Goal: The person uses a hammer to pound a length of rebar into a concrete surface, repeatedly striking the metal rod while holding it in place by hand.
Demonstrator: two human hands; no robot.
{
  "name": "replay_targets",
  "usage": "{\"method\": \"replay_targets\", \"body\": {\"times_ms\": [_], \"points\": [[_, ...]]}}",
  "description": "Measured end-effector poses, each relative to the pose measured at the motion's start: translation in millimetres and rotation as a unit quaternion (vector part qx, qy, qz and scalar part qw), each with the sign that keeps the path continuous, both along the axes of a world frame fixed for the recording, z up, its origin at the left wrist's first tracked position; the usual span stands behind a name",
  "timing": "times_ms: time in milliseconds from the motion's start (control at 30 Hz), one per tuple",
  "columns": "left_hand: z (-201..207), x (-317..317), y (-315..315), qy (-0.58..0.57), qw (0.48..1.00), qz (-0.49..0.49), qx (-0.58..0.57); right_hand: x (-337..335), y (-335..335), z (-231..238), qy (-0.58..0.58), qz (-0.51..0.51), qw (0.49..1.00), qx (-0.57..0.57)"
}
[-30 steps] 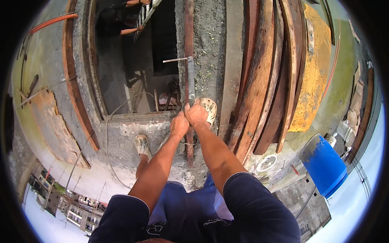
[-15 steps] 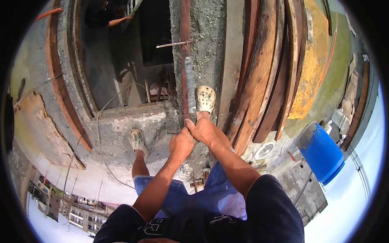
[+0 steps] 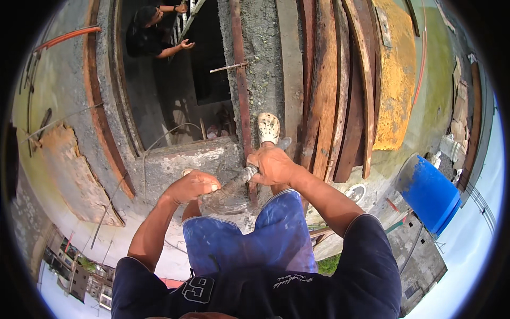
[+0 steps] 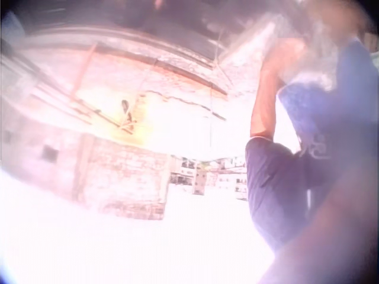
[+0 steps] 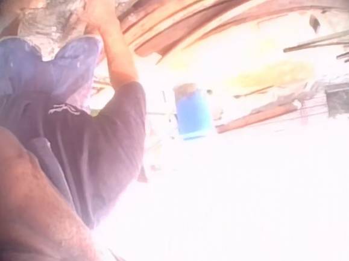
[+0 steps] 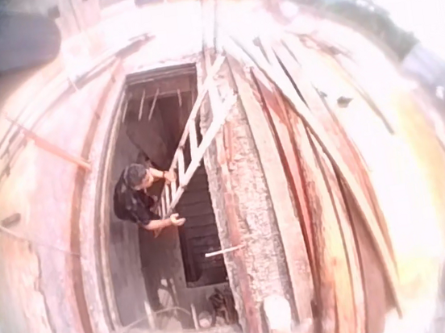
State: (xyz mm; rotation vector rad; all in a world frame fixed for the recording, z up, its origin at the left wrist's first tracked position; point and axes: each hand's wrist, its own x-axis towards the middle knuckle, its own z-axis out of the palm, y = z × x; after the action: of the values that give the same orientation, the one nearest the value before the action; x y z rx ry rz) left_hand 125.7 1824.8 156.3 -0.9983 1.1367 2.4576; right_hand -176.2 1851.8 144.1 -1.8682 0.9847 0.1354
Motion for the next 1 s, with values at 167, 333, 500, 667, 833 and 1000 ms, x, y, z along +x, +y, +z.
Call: {"method": "replay_targets", "body": {"times_ms": [167,333,500,667,833,1000], "points": [[-45.4,35.6,-6.0,-0.255,0.867,0.413,-0.118,-24.9,18.8,-30.5,-0.016,-0.284,0.941,0.184],[-107.5,112.8,120.9,-0.429,0.836,0.15,-0.309,-57.1,8.2,-123.4,0.101,-0.532,0.841,0.015],[-66.3,128.7,229.7,-0.48,0.813,0.118,-0.309,-36.6,-44.7,-101.6,-0.212,-0.595,0.767,-0.11],[-82.8,87.5,202.0,-0.49,0.807,0.152,-0.294,-50.2,-47.7,-270.6,0.008,-0.542,0.797,-0.266],[-89.8,106.4,219.0,-0.486,0.808,0.062,-0.327,16.8,-66.3,-306.5,0.227,-0.168,0.959,0.005],[-73.5,108.3,212.1,-0.504,0.807,0.108,-0.287,55.7,2.1,-226.0,0.165,-0.31,0.934,0.063]]}}
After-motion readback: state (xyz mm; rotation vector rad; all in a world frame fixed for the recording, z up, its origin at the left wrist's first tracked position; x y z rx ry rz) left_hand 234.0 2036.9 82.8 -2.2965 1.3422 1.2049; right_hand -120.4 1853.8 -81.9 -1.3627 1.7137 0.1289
